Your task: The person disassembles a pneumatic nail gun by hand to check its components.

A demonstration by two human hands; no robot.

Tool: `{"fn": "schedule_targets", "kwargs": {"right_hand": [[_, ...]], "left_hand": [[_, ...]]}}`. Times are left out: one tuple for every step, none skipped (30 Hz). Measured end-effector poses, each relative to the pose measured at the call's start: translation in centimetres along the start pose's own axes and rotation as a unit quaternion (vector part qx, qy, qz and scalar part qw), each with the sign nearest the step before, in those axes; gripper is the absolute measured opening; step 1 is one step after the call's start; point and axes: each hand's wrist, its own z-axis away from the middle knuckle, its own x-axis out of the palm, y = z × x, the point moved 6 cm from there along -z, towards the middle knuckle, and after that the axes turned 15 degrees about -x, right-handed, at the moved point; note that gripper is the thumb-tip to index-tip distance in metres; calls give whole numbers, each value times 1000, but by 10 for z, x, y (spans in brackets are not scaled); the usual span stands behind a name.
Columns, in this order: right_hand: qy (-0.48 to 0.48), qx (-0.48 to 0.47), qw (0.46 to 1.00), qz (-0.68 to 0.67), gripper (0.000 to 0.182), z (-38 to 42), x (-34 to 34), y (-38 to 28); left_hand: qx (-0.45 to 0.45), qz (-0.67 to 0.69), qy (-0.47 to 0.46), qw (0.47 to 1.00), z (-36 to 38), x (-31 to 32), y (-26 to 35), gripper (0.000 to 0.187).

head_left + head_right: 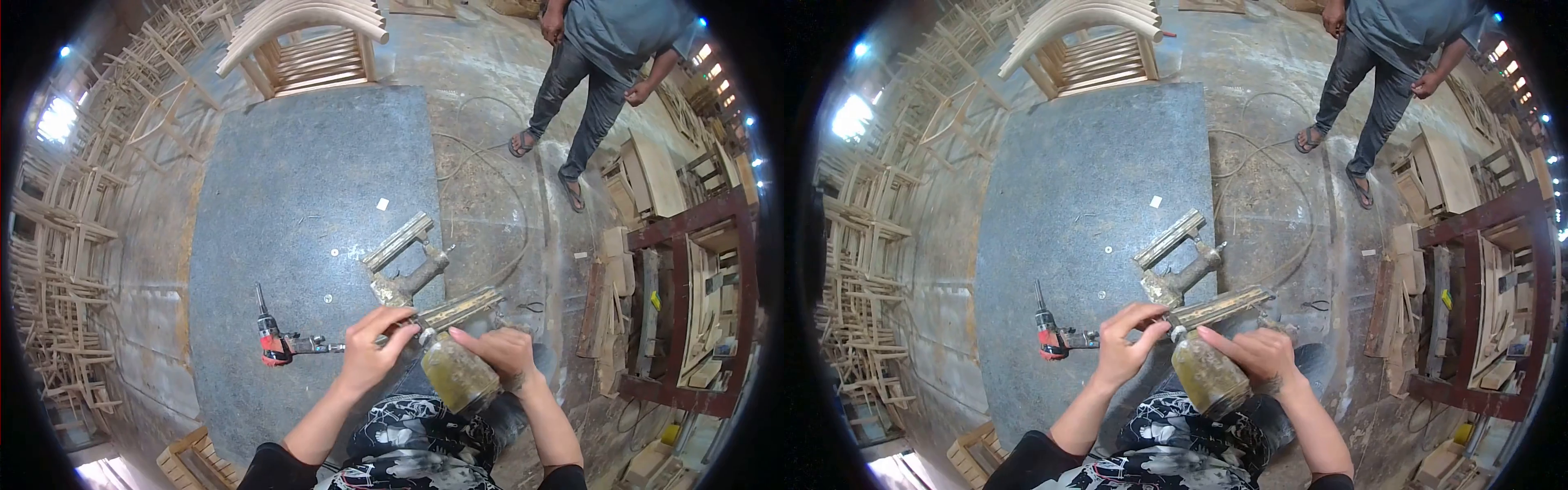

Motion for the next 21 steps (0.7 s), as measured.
{"fn": "schedule_targets", "kwargs": {"right_hand": [[16, -6, 1000, 4, 74, 2, 1, -1], [14, -10, 1000, 15, 75, 3, 0, 0], [13, -14, 1000, 24, 76, 4, -2, 0], [11, -19, 999, 32, 77, 4, -2, 0], [8, -20, 999, 32, 77, 5, -2, 0], [5, -20, 999, 32, 77, 5, -2, -1], [2, -22, 999, 31, 77, 5, -1, -1], [4, -21, 999, 25, 77, 4, 0, -1], [6, -21, 1000, 20, 77, 5, 3, -1], [9, -20, 1000, 14, 77, 5, 4, 0], [-2, -10, 1000, 6, 76, 4, 6, 2], [-13, 1, 1000, -1, 75, 3, 8, 5], [-24, 11, 1000, -9, 74, 3, 10, 7], [0, 26, 998, -52, 73, 1, 10, 9], [25, 40, 994, -94, 73, -3, 11, 12], [49, 54, 988, -136, 72, -7, 11, 15], [51, 63, 984, -162, 71, -10, 9, 18], [52, 72, 978, -187, 71, -13, 5, 21], [54, 82, 972, -212, 70, -14, 4, 23], [47, 77, 971, -221, 70, -14, 6, 24], [40, 72, 970, -229, 70, -13, 10, 26]], "left_hand": [[28, 1, -14, 1000, 0, 5, 6, 16], [22, 1, -32, 999, -3, 7, 6, 16], [15, 1, -51, 999, -4, 7, 5, 16], [7, 1, -68, 998, -5, 6, 3, 16], [15, -2, -77, 997, -7, 5, 2, 16], [22, -5, -85, 996, -8, 5, -1, 16], [28, -8, -92, 995, -9, 4, -3, 16], [42, -27, -93, 994, -9, 3, -2, 16], [55, -46, -94, 993, -10, 2, 0, 16], [67, -65, -95, 991, -10, 0, 2, 16], [89, -87, -84, 989, -9, -1, 1, 20], [109, -109, -72, 985, -9, -1, -3, 23], [129, -131, -61, 981, -7, -2, -5, 27], [151, -155, -62, 974, -6, -2, -1, 33], [172, -180, -62, 966, -5, -4, 6, 39], [194, -204, -62, 958, -5, -5, 12, 45], [215, -210, -57, 952, -6, -6, 16, 49], [237, -216, -52, 946, -7, -6, 19, 53], [258, -222, -47, 939, -8, -7, 21, 58], [270, -225, -55, 935, -10, -6, 21, 57], [282, -227, -63, 930, -12, -5, 20, 57]]}}
